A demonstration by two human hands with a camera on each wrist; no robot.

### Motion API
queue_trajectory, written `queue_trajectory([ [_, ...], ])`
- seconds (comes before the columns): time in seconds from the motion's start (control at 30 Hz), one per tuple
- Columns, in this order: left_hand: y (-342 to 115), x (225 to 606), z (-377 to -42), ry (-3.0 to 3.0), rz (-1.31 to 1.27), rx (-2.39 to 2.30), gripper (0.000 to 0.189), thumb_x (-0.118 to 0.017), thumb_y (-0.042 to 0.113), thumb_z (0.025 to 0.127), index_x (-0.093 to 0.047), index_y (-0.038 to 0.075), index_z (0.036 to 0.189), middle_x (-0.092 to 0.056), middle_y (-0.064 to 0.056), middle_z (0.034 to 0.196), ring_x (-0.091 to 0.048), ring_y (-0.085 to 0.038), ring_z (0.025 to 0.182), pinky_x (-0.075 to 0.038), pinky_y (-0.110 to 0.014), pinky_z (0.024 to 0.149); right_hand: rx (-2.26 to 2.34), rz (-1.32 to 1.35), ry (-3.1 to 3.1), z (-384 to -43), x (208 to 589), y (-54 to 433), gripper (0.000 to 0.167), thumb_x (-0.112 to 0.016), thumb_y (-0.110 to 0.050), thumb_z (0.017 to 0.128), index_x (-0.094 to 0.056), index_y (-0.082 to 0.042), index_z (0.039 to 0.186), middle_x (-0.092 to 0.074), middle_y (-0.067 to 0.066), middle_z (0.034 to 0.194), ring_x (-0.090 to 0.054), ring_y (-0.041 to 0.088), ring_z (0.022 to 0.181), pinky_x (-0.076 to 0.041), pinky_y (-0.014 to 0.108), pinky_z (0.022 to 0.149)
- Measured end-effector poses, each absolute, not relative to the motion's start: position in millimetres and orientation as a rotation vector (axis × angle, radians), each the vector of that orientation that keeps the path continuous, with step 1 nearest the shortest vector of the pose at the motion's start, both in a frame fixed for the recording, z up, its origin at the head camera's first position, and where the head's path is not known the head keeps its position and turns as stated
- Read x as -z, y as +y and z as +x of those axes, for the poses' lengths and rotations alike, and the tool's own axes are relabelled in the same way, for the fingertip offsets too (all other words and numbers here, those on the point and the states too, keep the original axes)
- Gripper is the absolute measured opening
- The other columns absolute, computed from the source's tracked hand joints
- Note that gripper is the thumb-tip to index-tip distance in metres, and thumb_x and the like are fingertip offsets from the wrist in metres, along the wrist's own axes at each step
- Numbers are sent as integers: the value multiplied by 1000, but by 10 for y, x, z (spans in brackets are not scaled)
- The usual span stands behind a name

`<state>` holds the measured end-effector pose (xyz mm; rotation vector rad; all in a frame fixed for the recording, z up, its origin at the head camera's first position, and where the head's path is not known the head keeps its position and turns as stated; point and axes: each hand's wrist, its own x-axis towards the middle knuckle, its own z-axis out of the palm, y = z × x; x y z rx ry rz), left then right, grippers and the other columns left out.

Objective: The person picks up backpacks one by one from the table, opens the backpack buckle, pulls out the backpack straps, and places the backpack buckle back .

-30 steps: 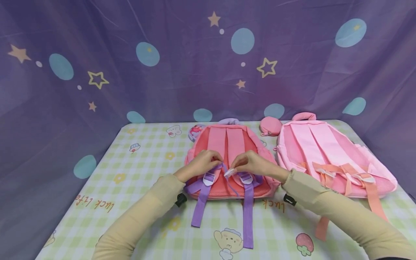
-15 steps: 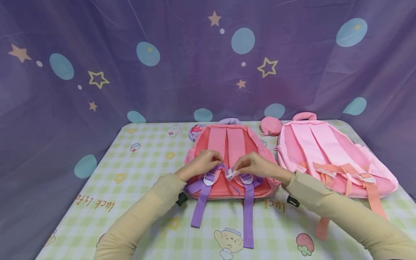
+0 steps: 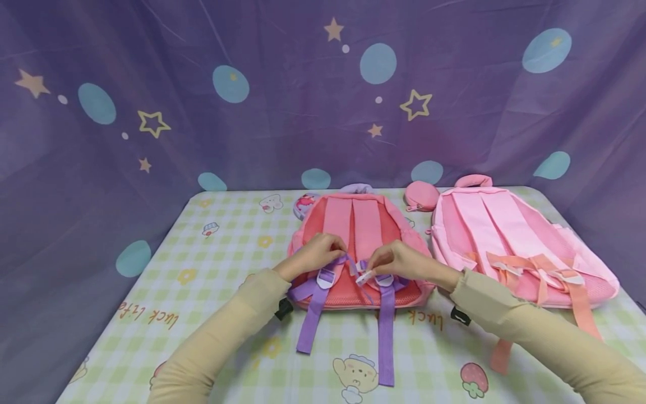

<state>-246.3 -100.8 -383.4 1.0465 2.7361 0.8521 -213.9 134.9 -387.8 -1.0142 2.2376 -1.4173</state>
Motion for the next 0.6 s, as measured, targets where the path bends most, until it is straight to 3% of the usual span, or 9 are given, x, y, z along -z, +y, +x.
queue_trajectory([
  [0.4, -1001, 3849, -2477, 2733, 1011, -845, 9, -63, -1, 91, -71, -3, 94, -71, -11, 89, -63, -16, 81, -51, -24, 75, 1401, -1032, 2231, -2106, 3857, 1371, 5, -65, 9, 86, -70, 9, 88, -72, 14, 88, -64, 3, 84, -54, 23, 77],
  [0.6, -1011, 3861, -2498, 2737, 982, -887, 8, -63, -2, 89, -71, -3, 90, -70, -11, 86, -60, -14, 76, -49, -23, 71, 1394, -1039, 2221, -2087, 3870, 1383, 6, -64, 9, 87, -70, 8, 89, -72, 13, 88, -66, 8, 87, -54, 26, 79],
])
